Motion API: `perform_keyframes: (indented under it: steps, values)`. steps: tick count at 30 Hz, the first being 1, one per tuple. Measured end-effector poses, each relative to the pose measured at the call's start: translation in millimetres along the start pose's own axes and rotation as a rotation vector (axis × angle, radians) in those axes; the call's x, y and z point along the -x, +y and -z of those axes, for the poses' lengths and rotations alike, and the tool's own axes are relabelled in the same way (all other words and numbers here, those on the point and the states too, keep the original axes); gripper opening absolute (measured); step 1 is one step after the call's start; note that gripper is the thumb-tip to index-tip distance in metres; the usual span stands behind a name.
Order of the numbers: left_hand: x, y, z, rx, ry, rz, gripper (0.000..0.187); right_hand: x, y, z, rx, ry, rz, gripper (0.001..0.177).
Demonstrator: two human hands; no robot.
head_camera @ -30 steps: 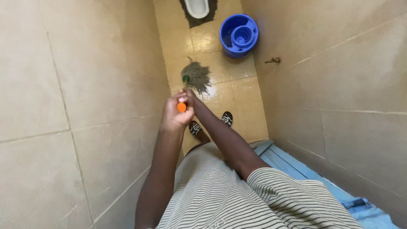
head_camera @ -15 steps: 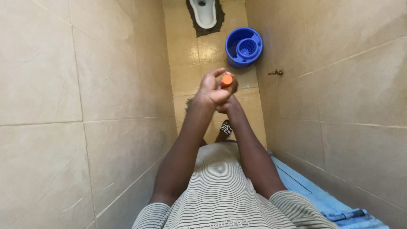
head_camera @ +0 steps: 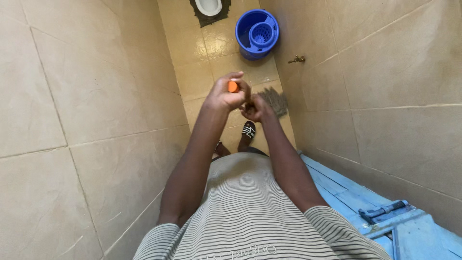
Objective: The person mops the tiled floor of a small bathroom with a mop and water from a blue bucket, navigating around a squat toilet.
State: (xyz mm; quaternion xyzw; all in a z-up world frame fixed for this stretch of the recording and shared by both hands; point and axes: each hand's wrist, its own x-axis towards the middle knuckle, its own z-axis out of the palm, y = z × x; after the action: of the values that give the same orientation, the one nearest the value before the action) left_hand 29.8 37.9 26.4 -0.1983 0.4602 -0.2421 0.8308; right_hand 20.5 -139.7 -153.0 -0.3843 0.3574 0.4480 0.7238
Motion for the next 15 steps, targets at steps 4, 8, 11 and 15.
perform_keyframes:
  steps: [4, 8, 11, 15]
  values:
    - [30, -4, -4, -0.076, -0.004, -0.264, 0.025, -28, 14, -40, -0.02, -0.119, 0.015, 0.024]
    - [63, -3, 2, -0.177, -0.107, -0.322, 0.026, -57, 32, -78, -0.051, -0.237, 0.001, 0.02]
    - [83, -13, 18, -0.234, -0.182, -0.429, 0.027, -74, 52, -98, -0.076, -0.306, -0.007, 0.016]
    - [89, -27, 59, -0.279, -0.087, -0.584, 0.029, -81, 85, -115, -0.051, -0.36, -0.015, 0.013]
